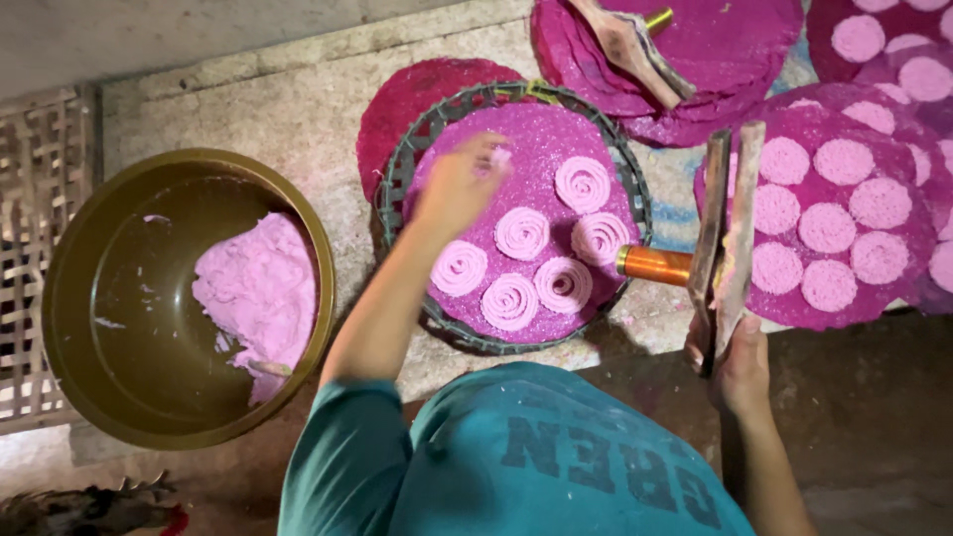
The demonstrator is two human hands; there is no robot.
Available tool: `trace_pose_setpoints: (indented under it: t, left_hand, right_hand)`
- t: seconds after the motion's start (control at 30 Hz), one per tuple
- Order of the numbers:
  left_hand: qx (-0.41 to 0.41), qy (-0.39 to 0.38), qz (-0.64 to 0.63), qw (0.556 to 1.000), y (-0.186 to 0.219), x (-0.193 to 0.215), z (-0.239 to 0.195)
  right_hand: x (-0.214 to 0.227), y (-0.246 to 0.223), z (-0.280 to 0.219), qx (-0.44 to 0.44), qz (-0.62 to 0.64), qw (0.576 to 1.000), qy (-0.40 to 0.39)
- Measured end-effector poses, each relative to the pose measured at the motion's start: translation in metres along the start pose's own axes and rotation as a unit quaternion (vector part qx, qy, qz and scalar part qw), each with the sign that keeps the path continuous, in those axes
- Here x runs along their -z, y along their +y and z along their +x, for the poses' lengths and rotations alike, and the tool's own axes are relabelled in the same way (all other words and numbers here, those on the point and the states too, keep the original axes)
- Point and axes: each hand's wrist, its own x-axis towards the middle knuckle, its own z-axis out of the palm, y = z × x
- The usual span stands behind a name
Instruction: The person uses a wooden press to scoop pink dough from a bowl and extrude it into rose shapes onto a tray. They repeatedly fill the press and release the dough to form multiple decorative sweets.
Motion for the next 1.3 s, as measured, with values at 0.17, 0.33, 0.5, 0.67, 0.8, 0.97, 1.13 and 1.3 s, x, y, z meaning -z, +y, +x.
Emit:
trace_pose_setpoints:
  t: [0.17,0.33,0.5,0.67,0.8,0.97,1.13,1.3]
  left_hand:
    - [0.128,0.307,0.112,0.936,-0.048,0.133,-0.099]
    - [0.363,0.022,0.362,0.858,-0.144,0.176,-0.163]
    - [0.337,0.076,0.346,0.872,-0.156,0.152,-0.192]
    - [0.007,-0.091,0.633,0.769,-0.072,0.020,-0.136]
    - [-0.091,-0.007,0.230,0.969,-0.024,-0.075,-0.103]
    - [-0.166,0.037,0.231,0.958,0.021,-0.069,-0.094]
    - [-0.178,-0.199,0.128,0.955,0.091,-0.025,-0.135]
    - [-0.163,-0.435,0.058,0.884,0.142,0.014,-0.193]
  right_hand:
    - [0.001,-0.001,0.002,0.017,-0.044,0.999,0.010]
    - [0.000,-0.004,0.022,-0.003,-0.043,0.999,-0.010]
    - [-0.009,-0.009,0.040,0.016,-0.026,0.999,-0.035]
    - [-0.016,-0.006,0.044,0.014,-0.034,0.998,-0.045]
    - [-0.010,0.004,0.044,0.007,0.008,0.998,-0.056]
    - [-0.001,-0.007,0.036,0.064,-0.304,0.945,-0.100]
    - [-0.046,-0.060,-0.002,0.214,-0.293,0.888,-0.282]
    - [-0.145,-0.162,-0.013,0.433,-0.390,0.663,-0.471]
